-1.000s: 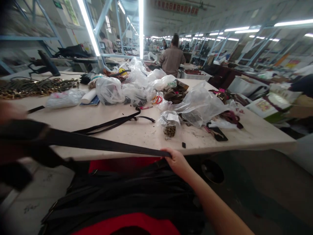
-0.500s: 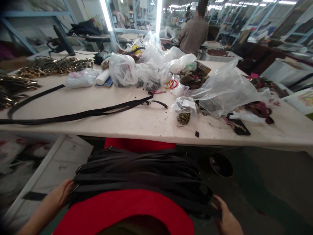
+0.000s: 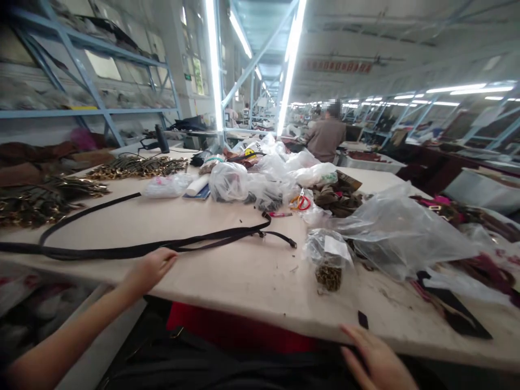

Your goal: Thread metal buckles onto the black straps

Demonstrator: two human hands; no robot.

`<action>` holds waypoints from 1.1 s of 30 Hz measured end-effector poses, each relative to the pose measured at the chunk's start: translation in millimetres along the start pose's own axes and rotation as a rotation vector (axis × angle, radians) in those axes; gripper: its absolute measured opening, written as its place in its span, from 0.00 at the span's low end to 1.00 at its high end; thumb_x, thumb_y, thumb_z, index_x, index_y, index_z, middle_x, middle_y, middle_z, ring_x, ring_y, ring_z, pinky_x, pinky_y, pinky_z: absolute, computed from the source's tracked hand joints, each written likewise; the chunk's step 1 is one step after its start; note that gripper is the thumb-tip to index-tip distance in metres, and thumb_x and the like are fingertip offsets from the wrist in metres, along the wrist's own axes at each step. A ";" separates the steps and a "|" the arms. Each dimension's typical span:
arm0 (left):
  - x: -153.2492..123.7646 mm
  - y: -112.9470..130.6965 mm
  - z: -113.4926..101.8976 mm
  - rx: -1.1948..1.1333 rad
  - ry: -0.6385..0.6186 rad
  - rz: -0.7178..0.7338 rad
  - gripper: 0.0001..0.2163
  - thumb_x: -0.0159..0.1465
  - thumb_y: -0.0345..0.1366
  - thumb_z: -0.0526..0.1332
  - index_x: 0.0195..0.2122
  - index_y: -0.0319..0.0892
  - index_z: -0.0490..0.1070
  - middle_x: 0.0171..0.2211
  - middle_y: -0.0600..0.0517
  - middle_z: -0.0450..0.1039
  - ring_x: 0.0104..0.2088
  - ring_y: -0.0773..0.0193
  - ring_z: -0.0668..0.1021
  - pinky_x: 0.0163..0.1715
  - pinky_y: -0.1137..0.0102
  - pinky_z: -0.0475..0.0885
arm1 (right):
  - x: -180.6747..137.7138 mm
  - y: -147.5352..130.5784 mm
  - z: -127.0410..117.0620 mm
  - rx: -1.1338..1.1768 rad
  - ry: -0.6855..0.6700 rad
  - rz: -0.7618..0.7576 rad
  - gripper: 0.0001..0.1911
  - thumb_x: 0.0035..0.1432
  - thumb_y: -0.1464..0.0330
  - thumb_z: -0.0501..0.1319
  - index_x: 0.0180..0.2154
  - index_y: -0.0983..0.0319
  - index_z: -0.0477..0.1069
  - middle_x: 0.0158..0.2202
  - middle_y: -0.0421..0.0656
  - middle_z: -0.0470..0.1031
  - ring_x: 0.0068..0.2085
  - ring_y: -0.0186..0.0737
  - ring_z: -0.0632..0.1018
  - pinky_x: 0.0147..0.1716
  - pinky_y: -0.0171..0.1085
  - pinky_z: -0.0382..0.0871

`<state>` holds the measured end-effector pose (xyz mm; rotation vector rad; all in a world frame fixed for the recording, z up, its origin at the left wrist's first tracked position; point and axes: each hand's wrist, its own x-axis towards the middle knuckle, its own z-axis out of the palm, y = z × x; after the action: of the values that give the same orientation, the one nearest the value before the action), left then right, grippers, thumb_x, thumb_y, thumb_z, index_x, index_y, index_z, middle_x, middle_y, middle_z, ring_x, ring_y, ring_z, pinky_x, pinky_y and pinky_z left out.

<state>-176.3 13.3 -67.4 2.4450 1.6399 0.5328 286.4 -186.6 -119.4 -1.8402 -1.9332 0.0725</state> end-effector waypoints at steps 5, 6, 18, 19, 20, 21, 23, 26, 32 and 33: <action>119.8 73.7 95.9 -0.060 -0.069 0.181 0.08 0.60 0.31 0.54 0.37 0.42 0.72 0.37 0.48 0.73 0.39 0.61 0.74 0.41 0.70 0.66 | 84.6 -111.9 89.5 0.287 -0.498 -0.709 0.12 0.57 0.67 0.54 0.42 0.54 0.72 0.34 0.40 0.77 0.34 0.37 0.77 0.36 0.32 0.71; 137.8 85.1 109.7 -0.062 -0.073 0.203 0.09 0.60 0.30 0.54 0.39 0.42 0.72 0.38 0.48 0.73 0.40 0.61 0.74 0.41 0.70 0.66 | 96.8 -124.5 103.5 0.318 -0.510 -0.749 0.11 0.55 0.67 0.55 0.39 0.55 0.72 0.32 0.40 0.77 0.31 0.37 0.76 0.34 0.32 0.70; 159.0 128.5 147.9 -0.002 -0.171 0.341 0.11 0.63 0.30 0.49 0.36 0.39 0.71 0.35 0.43 0.70 0.34 0.54 0.74 0.34 0.63 0.67 | 214.9 -47.4 129.7 1.454 -0.096 0.821 0.20 0.62 0.57 0.41 0.38 0.63 0.64 0.26 0.40 0.66 0.24 0.30 0.69 0.25 0.31 0.66; 149.4 128.7 142.5 0.002 -0.186 0.345 0.10 0.63 0.32 0.50 0.35 0.39 0.71 0.34 0.43 0.70 0.32 0.55 0.74 0.33 0.64 0.67 | 219.6 -43.8 128.1 1.447 -0.061 0.809 0.19 0.62 0.58 0.41 0.38 0.63 0.64 0.25 0.39 0.65 0.23 0.29 0.68 0.24 0.30 0.65; 140.9 129.3 135.4 -0.002 -0.191 0.348 0.10 0.63 0.34 0.51 0.35 0.39 0.71 0.33 0.44 0.71 0.32 0.55 0.74 0.33 0.64 0.68 | 222.1 -43.3 124.2 1.450 -0.033 0.790 0.17 0.62 0.59 0.42 0.37 0.62 0.63 0.26 0.38 0.65 0.23 0.29 0.68 0.23 0.28 0.64; 134.1 130.6 126.7 -0.024 -0.178 0.348 0.10 0.62 0.37 0.52 0.37 0.40 0.71 0.35 0.43 0.71 0.34 0.55 0.75 0.35 0.64 0.68 | 222.6 -45.8 117.7 1.453 -0.024 0.756 0.15 0.62 0.59 0.45 0.37 0.62 0.64 0.27 0.38 0.65 0.24 0.29 0.68 0.23 0.28 0.63; 126.3 136.7 105.4 -0.150 -0.127 0.341 0.16 0.60 0.44 0.55 0.44 0.40 0.70 0.43 0.42 0.70 0.43 0.52 0.73 0.43 0.62 0.66 | 218.9 -58.4 97.7 1.461 -0.067 0.651 0.13 0.58 0.59 0.53 0.35 0.62 0.66 0.28 0.39 0.68 0.27 0.29 0.68 0.25 0.28 0.63; 123.6 153.2 71.1 -0.529 -0.318 0.274 0.23 0.60 0.50 0.52 0.46 0.37 0.70 0.40 0.43 0.72 0.39 0.54 0.74 0.39 0.64 0.68 | 209.5 -87.5 60.1 1.388 -0.320 0.342 0.14 0.51 0.59 0.62 0.29 0.66 0.70 0.28 0.41 0.70 0.30 0.33 0.70 0.32 0.32 0.65; 93.0 178.0 14.4 -1.275 -0.367 -0.023 0.19 0.60 0.48 0.55 0.38 0.36 0.73 0.31 0.47 0.74 0.34 0.60 0.75 0.36 0.69 0.68 | 191.5 -140.7 14.6 0.971 -0.445 0.077 0.12 0.48 0.62 0.59 0.32 0.64 0.67 0.25 0.40 0.68 0.28 0.36 0.69 0.28 0.34 0.64; 83.8 176.2 2.2 -1.409 -0.228 -0.066 0.17 0.60 0.47 0.56 0.35 0.36 0.73 0.33 0.47 0.75 0.38 0.60 0.75 0.40 0.69 0.67 | 185.1 -143.9 10.4 0.846 -0.358 0.057 0.12 0.49 0.62 0.58 0.34 0.63 0.67 0.25 0.39 0.68 0.27 0.36 0.69 0.26 0.34 0.64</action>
<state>5.2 21.4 3.6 1.2961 0.7172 0.9097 150.0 -21.3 -23.8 -1.3396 -1.6540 1.1168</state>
